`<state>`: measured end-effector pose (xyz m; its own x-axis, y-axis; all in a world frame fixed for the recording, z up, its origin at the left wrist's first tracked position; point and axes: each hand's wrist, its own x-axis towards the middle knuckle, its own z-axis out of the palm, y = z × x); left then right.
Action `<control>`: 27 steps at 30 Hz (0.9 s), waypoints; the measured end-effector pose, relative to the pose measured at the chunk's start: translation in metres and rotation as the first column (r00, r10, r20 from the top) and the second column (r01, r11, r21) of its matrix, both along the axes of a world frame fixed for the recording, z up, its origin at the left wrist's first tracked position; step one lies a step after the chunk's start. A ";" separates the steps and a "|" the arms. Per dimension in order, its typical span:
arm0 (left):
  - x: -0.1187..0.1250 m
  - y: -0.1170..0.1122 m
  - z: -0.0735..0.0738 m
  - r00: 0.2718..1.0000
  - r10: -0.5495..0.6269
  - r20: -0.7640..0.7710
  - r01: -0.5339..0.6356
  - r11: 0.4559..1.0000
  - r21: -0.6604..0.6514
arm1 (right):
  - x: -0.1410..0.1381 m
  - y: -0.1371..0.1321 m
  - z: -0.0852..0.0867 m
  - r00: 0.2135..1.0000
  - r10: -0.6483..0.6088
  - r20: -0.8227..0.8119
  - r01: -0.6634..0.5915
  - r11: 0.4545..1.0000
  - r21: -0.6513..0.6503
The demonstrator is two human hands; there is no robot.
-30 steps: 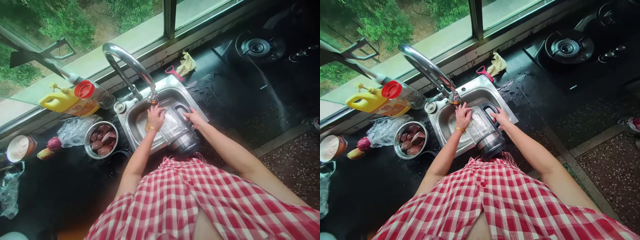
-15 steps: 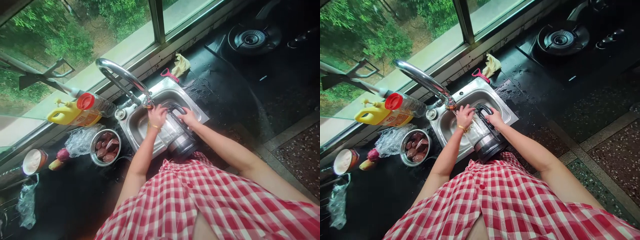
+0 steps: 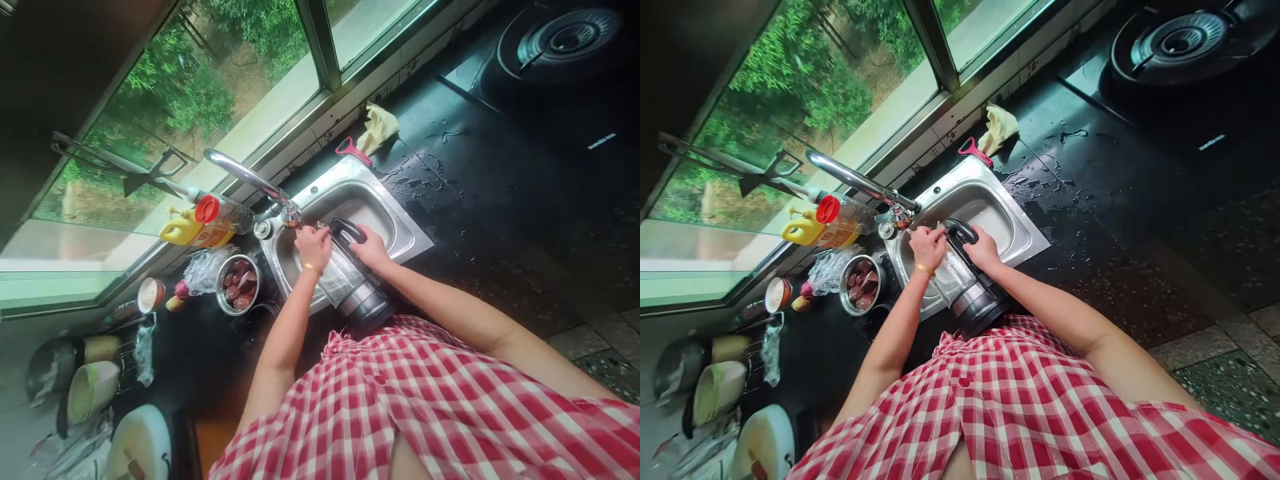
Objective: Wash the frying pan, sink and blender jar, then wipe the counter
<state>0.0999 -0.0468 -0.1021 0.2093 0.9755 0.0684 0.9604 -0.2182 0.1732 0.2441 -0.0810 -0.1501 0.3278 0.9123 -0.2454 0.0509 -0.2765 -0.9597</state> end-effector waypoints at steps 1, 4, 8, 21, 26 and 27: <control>0.002 -0.005 -0.001 0.998 -0.055 0.009 0.055 0.998 -0.004 | 0.001 0.000 -0.001 1.000 -0.002 -0.013 0.002 1.000 -0.003; 0.002 -0.007 -0.002 1.000 -0.013 0.027 0.013 1.000 0.015 | 0.005 -0.001 0.000 0.997 -0.013 -0.074 0.009 0.998 -0.062; -0.005 0.008 -0.004 0.967 0.253 0.017 -0.253 0.967 0.014 | 0.010 0.001 0.004 0.985 0.001 -0.174 -0.017 0.995 -0.093; 0.006 -0.013 -0.016 0.965 -0.178 0.193 0.188 0.982 -0.031 | 0.031 0.003 0.001 0.934 -0.143 -0.328 0.083 0.978 -0.191; 0.005 -0.003 -0.020 0.958 -0.167 0.235 0.173 0.985 -0.007 | 0.027 0.004 0.002 0.953 -0.126 -0.277 0.081 0.983 -0.166; 0.007 -0.008 -0.019 0.943 -0.235 0.234 0.243 0.970 -0.007 | 0.026 0.004 0.002 0.957 -0.126 -0.260 0.087 0.984 -0.155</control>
<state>0.1066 -0.0551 -0.1209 0.4194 0.9013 0.1085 0.8139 -0.4263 0.3948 0.2696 -0.0774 -0.1478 0.3255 0.8256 -0.4608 -0.2401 -0.3992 -0.8849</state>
